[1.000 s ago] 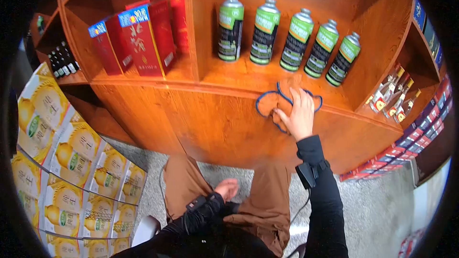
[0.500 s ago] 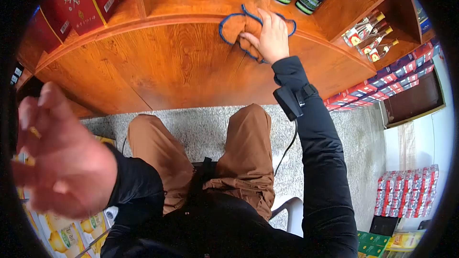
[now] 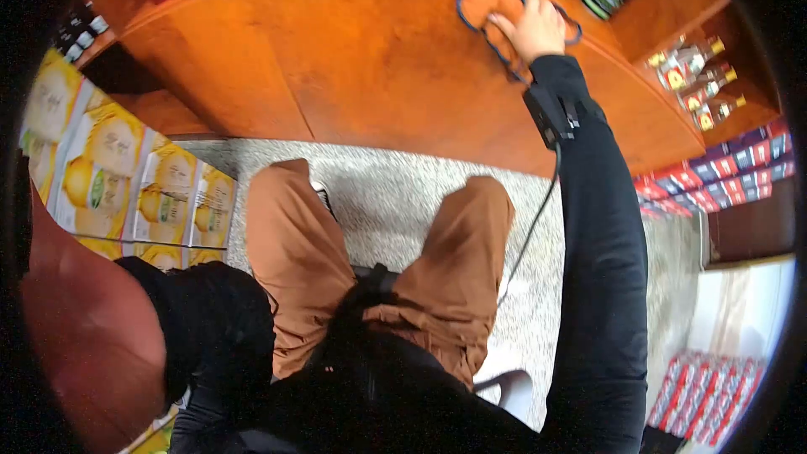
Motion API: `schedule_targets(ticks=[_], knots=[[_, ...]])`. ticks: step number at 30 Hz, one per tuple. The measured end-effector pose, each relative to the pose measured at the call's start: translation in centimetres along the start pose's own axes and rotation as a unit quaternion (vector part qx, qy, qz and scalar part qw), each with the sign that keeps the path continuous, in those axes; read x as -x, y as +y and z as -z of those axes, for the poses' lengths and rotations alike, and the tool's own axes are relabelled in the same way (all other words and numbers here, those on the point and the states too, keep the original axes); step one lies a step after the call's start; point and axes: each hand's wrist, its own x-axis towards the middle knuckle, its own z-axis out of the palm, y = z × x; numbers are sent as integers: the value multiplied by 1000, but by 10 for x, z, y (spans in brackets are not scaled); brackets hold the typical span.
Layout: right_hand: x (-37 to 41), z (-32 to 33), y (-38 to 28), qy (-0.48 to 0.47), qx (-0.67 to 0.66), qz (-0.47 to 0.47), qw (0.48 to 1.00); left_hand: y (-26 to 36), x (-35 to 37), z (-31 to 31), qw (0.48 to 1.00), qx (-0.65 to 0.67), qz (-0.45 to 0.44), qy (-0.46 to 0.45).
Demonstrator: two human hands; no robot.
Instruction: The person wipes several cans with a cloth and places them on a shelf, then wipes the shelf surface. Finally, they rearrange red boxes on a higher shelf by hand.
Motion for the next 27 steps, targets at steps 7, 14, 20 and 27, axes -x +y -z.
schedule_targets(ticks=[7, 14, 20, 27], knots=[[5, 15, -21, -52, 10, -70, 996, 47, -13, 11, 996, 37, -82, 17], [11, 10, -20, -65, 39, -86, 993, 76, -13, 6, 990, 46, -132, 36], [14, 16, -23, -73, 28, -81, 994, 67, 1, 12, 975, 34, -182, 123], [23, 17, -35, -32, 50, -91, 994, -105, 74, 14, 870, -476, 121, -54]])
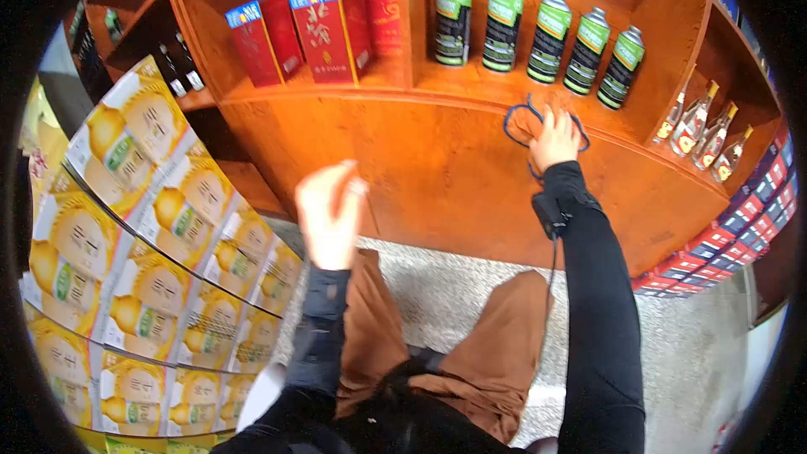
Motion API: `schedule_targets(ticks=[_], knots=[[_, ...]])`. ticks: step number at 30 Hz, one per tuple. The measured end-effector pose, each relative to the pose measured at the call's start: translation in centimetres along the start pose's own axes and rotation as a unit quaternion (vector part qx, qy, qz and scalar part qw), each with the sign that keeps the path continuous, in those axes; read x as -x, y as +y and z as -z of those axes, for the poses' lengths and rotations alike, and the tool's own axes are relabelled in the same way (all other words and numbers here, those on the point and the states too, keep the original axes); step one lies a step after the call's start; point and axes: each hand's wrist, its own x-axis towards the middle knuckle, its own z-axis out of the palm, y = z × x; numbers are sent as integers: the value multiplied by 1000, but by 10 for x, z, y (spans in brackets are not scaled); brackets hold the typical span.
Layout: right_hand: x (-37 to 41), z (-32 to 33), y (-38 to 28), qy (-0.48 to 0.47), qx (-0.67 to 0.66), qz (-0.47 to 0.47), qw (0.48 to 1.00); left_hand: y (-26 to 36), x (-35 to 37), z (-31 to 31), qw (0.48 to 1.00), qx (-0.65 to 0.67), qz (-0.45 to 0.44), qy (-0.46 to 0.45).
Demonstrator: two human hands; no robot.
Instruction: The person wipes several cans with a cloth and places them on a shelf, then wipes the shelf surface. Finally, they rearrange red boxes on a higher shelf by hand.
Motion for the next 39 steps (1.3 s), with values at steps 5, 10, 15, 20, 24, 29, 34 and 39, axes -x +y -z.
schedule_targets(ticks=[5, 10, 15, 20, 24, 29, 34, 39], knots=[[3, 3, -7, 14, 5, -15, 1000, -90, 133, -63, 910, -245, 194, -273], [5, 1, -11, 5, 21, -25, 999, -117, 208, -61, 866, -322, 38, -381], [4, 8, -11, -17, 32, -25, 999, -132, 213, -69, 942, -212, 57, -253], [4, 11, -10, -14, 20, -26, 999, -175, 246, -90, 952, -159, 139, -221], [5, 13, -6, 17, -6, -1, 1000, -157, 234, -91, 921, -267, 107, -261], [9, 15, -2, 64, -60, 13, 996, -186, 231, -82, 874, -271, 77, -395], [6, 9, -3, 114, -103, 11, 988, -197, 203, -60, 843, -208, 194, -457], [6, -3, 0, 135, -106, 20, 985, -185, 196, -63, 849, -272, 157, -425]])
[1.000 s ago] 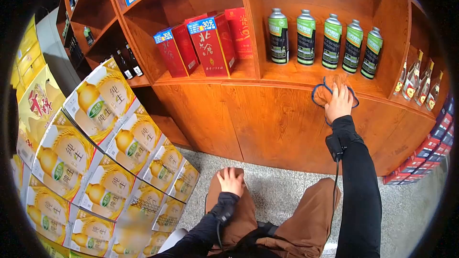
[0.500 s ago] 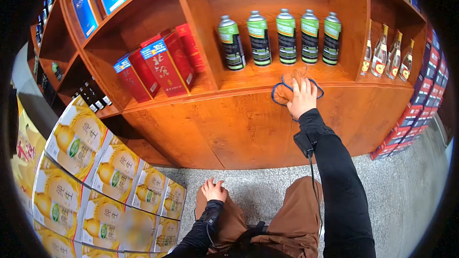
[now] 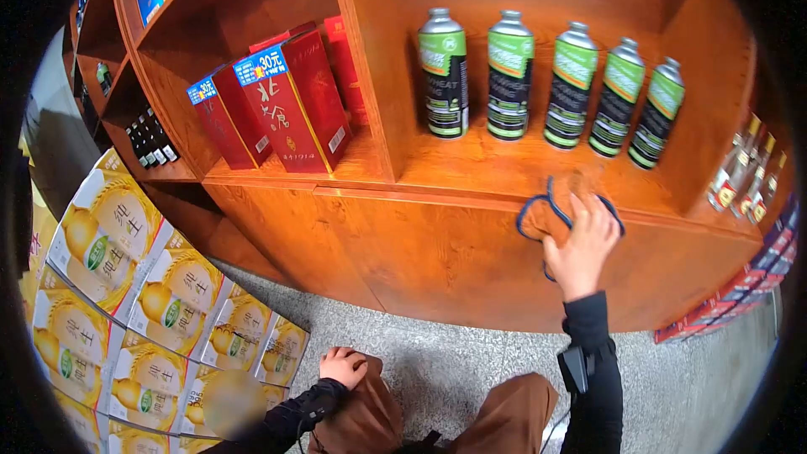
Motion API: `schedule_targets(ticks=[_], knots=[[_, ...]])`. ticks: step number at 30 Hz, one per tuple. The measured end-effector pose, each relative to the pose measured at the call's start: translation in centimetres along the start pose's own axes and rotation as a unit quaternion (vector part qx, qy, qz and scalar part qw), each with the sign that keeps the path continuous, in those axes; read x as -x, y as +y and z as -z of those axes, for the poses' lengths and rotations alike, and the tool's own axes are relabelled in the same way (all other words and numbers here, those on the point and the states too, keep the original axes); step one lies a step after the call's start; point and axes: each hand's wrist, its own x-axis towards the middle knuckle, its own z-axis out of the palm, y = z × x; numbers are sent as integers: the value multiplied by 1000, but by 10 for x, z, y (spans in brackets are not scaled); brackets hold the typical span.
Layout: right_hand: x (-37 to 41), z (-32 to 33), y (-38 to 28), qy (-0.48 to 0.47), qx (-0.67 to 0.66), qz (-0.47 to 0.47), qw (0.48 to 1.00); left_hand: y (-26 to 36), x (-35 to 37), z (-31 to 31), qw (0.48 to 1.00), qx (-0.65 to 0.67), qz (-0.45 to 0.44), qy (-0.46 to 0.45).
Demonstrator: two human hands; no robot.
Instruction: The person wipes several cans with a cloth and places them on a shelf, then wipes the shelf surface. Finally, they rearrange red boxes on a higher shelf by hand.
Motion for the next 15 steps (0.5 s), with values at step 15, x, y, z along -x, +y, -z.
schedule_targets(ticks=[15], knots=[[-17, 7, 6, -98, -11, -26, 995, -10, -14, 28, 955, 55, 101, -275]])
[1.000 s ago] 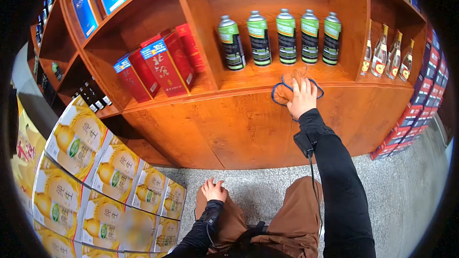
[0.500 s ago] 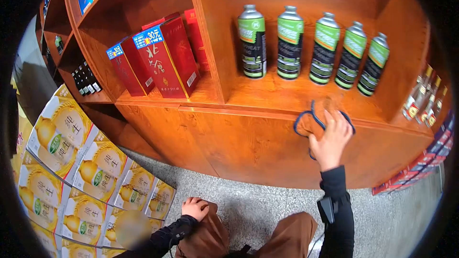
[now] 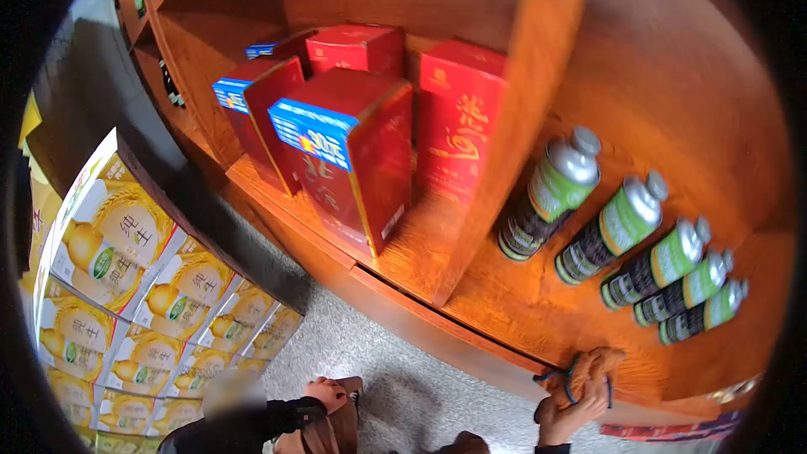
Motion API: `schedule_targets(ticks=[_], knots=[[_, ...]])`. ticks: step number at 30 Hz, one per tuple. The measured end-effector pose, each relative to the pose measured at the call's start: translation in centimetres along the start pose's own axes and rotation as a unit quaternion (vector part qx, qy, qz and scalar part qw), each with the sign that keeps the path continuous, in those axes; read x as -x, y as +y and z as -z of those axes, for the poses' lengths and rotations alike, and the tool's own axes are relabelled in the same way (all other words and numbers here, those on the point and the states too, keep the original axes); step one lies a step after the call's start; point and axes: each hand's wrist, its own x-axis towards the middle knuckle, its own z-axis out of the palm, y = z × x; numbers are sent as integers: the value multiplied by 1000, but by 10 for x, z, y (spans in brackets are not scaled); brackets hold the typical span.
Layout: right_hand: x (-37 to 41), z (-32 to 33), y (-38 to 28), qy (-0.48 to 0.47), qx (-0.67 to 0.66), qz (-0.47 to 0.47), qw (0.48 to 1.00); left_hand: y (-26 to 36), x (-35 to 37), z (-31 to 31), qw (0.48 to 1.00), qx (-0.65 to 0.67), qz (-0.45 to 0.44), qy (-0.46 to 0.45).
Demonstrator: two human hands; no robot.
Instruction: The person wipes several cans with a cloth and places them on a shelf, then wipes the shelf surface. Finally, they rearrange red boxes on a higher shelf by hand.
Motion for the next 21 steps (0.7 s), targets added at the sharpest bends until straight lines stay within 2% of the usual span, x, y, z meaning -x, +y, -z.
schedule_targets(ticks=[3, 4, 5, 7, 8, 9, 10, 11, 13, 14, 15, 17, 18, 19, 20, 21], knots=[[-14, 15, -11, -41, 16, -13, 999, -2, 25, -2, 998, 44, -4, -52], [-10, 14, -3, -70, 41, -32, 996, 4, 38, 0, 998, 48, -8, -28], [-7, 14, 6, -96, 64, -49, 992, -16, 36, -38, 987, 138, -78, -27], [-45, 53, -13, -251, -67, -102, 960, -53, 35, -103, 921, 319, -214, -65], [-43, 49, -17, -207, -136, -102, 963, -47, 40, -96, 919, 324, -216, -65], [-52, 65, -31, -207, -133, -100, 964, -35, 43, -88, 915, 354, -180, -63], [-65, 80, -59, -283, -294, -157, 899, -18, 45, -80, 911, 383, -144, -60], [-78, 92, -88, -344, -446, -208, 800, -2, 43, -68, 905, 408, -108, -56], [-94, 116, -142, -506, -488, -288, 651, 25, 43, -41, 889, 453, -37, -47], [-92, 121, -167, -529, -523, -227, 628, 32, 45, -26, 879, 476, -2, -42], [-86, 121, -189, -550, -554, -166, 603, 33, 51, 0, 879, 475, -5, -42], [-48, 99, -212, -589, -542, -115, 588, 30, 59, 68, 785, 610, -74, -76], [-74, 135, -261, -615, -519, -78, 588, 26, 58, 87, 795, 594, -125, 0], [-103, 172, -309, -640, -498, -42, 583, 20, 63, 110, 797, 590, -124, 3], [-107, 167, -326, -661, -527, 28, 534, 17, 72, 160, 791, 595, -143, 2], [-115, 167, -342, -660, -534, 40, 527, 13, 80, 207, 784, 601, -158, 5]])
